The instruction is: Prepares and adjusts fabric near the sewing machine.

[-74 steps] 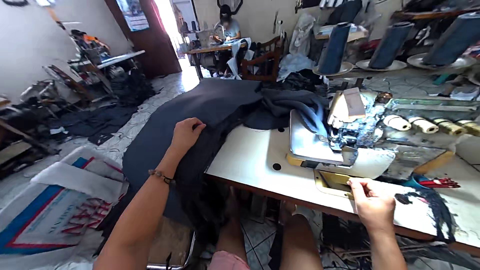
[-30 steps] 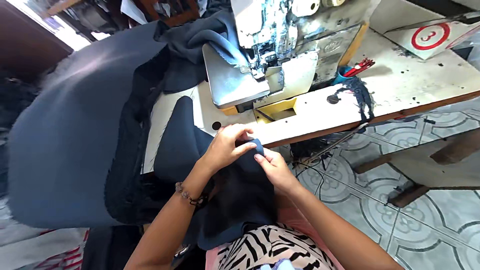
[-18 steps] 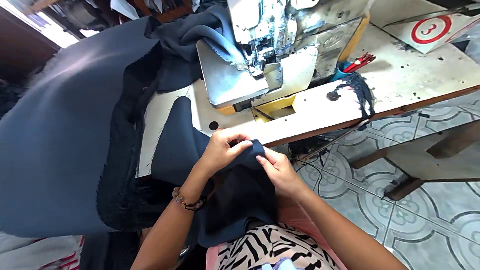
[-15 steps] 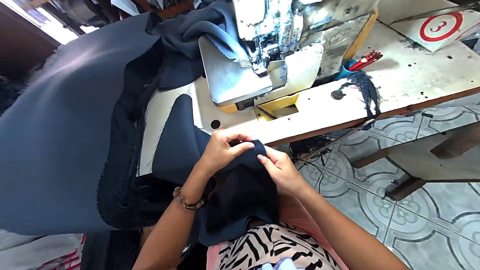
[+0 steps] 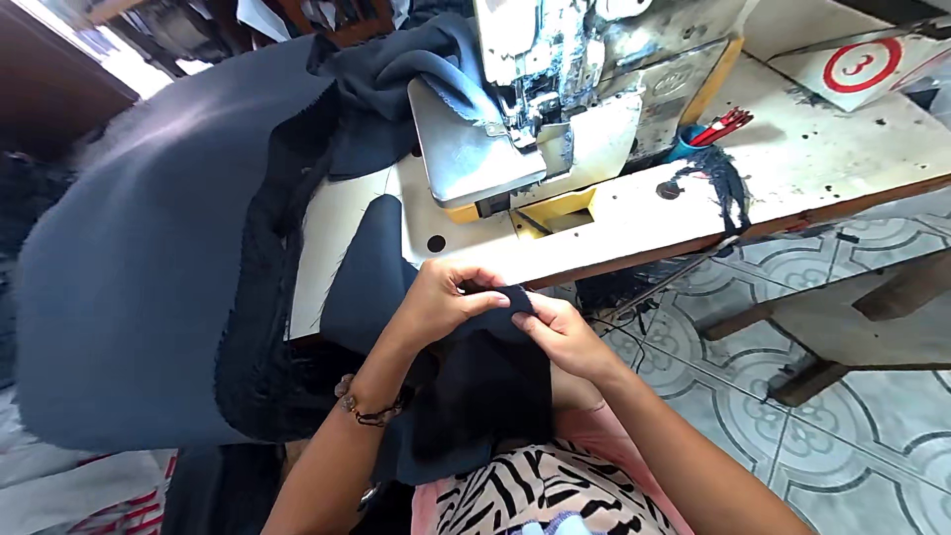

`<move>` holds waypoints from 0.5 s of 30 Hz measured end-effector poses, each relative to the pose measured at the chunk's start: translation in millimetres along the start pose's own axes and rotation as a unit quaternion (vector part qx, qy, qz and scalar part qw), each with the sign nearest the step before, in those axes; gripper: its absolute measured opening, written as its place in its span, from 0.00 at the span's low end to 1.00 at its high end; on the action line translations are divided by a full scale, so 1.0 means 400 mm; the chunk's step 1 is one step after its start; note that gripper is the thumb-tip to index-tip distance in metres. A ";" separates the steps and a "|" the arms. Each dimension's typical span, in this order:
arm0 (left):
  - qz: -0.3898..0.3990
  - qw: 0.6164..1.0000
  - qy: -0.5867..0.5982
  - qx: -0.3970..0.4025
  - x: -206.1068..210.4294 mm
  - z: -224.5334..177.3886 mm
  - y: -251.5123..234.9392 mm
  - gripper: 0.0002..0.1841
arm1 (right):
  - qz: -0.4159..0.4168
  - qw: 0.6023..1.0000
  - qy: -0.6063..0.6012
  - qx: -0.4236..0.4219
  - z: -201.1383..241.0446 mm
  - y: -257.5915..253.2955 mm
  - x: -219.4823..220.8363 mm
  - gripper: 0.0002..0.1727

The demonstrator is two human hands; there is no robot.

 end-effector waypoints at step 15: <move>-0.041 0.987 -0.151 0.022 0.029 -0.057 0.079 0.06 | -0.002 1.000 -0.019 -0.004 0.027 0.003 0.090 0.10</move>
Point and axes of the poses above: each hand's wrist, its own y-axis away from the middle knuckle, its own x-axis out of the palm, z = x × y, the point moved 3 cm from there along -y, towards the middle knuckle, and after that the axes turned 12 degrees about z, right-handed, at the moved point
